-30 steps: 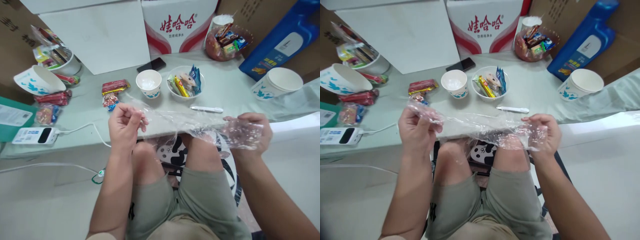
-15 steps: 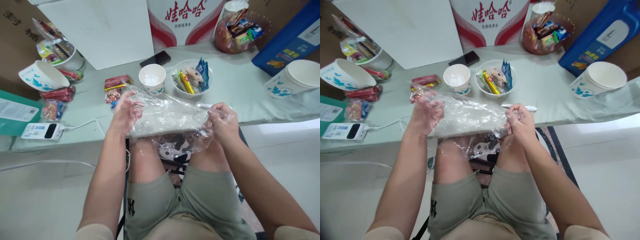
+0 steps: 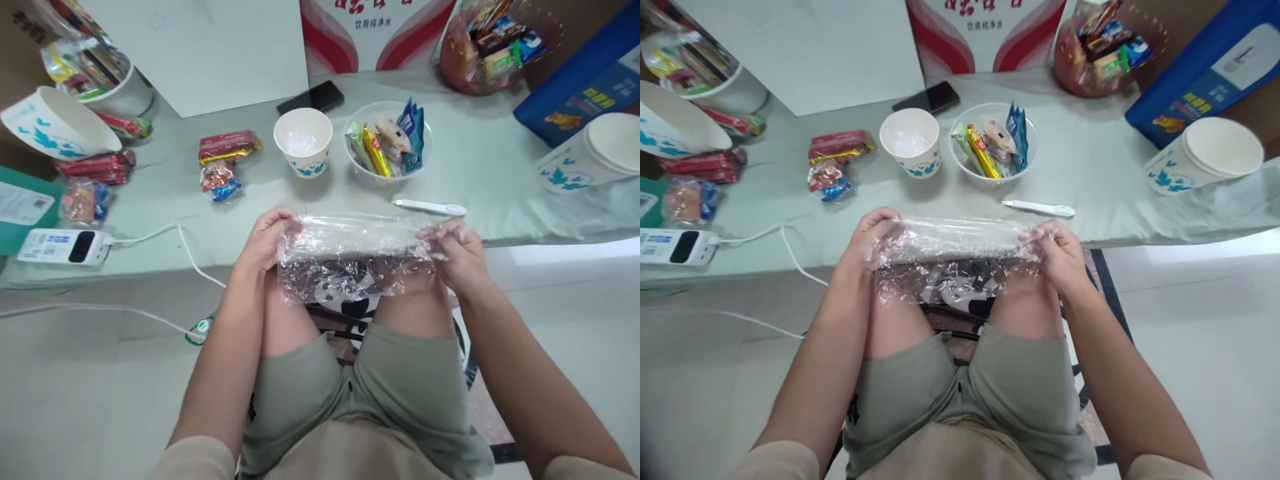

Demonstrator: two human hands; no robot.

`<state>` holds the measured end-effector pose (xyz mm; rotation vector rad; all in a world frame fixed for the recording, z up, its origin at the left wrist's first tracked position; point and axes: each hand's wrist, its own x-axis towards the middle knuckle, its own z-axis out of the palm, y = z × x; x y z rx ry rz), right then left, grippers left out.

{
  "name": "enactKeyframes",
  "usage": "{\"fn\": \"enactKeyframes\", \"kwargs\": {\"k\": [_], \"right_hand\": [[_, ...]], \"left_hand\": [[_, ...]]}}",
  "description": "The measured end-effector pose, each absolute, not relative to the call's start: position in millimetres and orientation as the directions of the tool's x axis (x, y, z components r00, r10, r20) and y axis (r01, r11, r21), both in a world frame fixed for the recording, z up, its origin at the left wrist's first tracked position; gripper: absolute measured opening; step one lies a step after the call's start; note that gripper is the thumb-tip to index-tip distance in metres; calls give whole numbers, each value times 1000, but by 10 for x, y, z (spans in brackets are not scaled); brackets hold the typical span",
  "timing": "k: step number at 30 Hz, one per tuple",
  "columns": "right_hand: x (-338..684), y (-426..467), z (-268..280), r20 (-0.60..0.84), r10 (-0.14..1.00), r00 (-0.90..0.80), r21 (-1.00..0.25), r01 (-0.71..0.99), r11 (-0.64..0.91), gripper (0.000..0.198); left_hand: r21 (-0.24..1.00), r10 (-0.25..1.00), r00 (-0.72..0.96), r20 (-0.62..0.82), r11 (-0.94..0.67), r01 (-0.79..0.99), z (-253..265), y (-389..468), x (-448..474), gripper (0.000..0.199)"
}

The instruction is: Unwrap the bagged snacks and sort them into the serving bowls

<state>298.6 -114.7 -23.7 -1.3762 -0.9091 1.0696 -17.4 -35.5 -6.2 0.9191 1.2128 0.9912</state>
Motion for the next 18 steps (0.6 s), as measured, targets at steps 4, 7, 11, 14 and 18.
{"fn": "enactKeyframes", "kwargs": {"k": [4,7,11,14,18], "right_hand": [[3065,-1226,-221,-54,966,254,-993,86,-78,25],[3129,-1231,-285,4,957,289,-993,113,-30,20],[3184,-1223,-357,-27,953,302,-997,57,-47,44],[3174,-1244,-308,-103,950,295,-990,66,-128,44],[3145,-1253,-210,-253,933,254,-967,-33,-253,30]], "left_hand": [[961,958,121,-261,269,-60,-63,-328,-168,6],[955,954,170,-245,268,-130,-79,-320,-149,16],[945,948,201,-245,280,-168,-125,-338,-104,29],[968,956,205,-212,234,-91,-159,-369,-80,28],[979,963,192,-191,202,-40,-175,-396,-85,46]]}}
